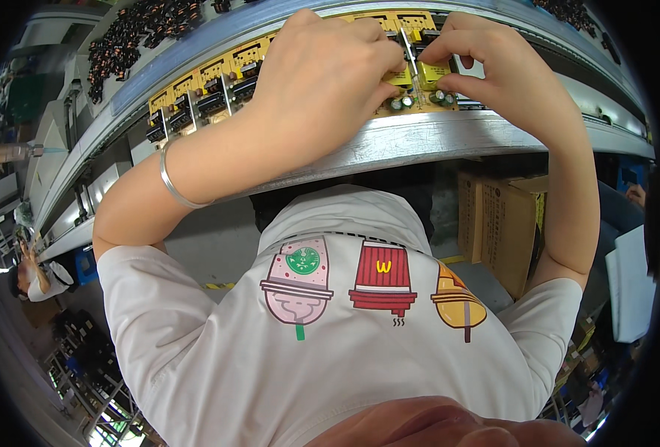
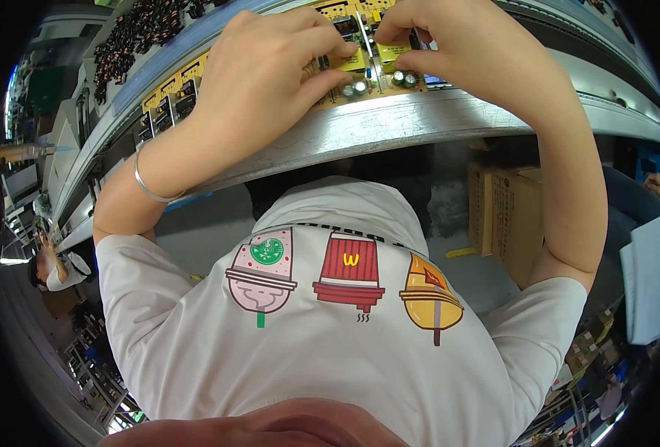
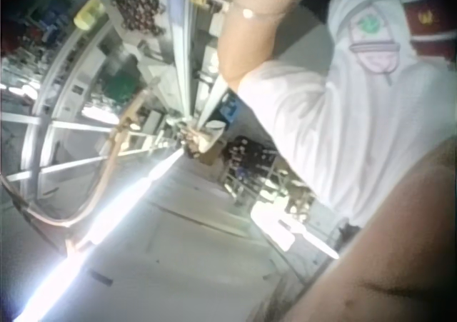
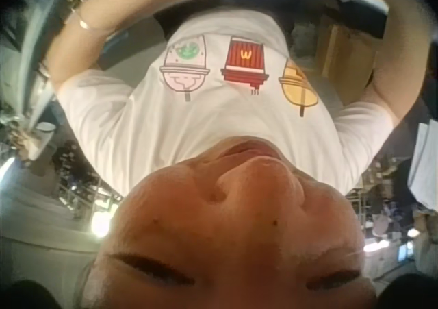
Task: The recorder is picking electronic components and manually assembling them onto printed circuit boards at an industrial workstation.
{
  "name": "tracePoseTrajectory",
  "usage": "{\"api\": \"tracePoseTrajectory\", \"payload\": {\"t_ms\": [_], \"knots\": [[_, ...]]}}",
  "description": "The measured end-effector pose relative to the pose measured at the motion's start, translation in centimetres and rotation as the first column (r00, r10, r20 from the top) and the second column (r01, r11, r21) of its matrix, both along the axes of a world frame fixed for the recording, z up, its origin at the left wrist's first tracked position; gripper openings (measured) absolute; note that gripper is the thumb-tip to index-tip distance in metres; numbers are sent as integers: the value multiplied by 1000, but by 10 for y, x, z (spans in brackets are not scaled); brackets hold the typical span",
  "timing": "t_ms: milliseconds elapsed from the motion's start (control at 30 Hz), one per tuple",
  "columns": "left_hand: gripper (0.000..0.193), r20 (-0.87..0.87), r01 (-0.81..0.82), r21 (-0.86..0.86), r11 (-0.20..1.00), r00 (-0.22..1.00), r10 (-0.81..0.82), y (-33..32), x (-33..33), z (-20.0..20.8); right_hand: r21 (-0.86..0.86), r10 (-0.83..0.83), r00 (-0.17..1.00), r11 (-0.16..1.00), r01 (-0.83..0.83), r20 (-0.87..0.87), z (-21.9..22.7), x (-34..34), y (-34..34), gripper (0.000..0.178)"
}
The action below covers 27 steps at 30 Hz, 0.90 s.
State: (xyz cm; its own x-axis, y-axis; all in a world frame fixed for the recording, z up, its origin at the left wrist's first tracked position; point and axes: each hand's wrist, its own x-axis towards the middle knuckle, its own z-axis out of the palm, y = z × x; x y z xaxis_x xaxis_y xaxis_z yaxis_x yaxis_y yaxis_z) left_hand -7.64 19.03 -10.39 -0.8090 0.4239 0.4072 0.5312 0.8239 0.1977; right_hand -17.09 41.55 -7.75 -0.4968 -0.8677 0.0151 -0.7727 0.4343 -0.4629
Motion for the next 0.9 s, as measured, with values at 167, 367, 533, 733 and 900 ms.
{"api": "tracePoseTrajectory", "payload": {"t_ms": [167,367,533,733,900], "knots": [[17,-24,-23,-9,1000,999,23,-17,15,-5,-35,59,998,998,-60,-25,-3,4,-15,23],[17,-37,-54,33,998,998,55,-41,32,-11,-111,113,993,987,-114,-13,-11,12,-34,23],[17,12,-79,60,995,997,78,-57,40,-10,-112,148,989,983,-148,-16,-10,18,-51,22],[16,-27,-96,22,995,995,97,-63,47,-10,-81,110,994,991,-108,22,-9,23,-62,23],[18,-50,-84,21,996,995,85,-66,47,-17,-59,84,996,995,-82,33,-5,24,-62,25]]}}
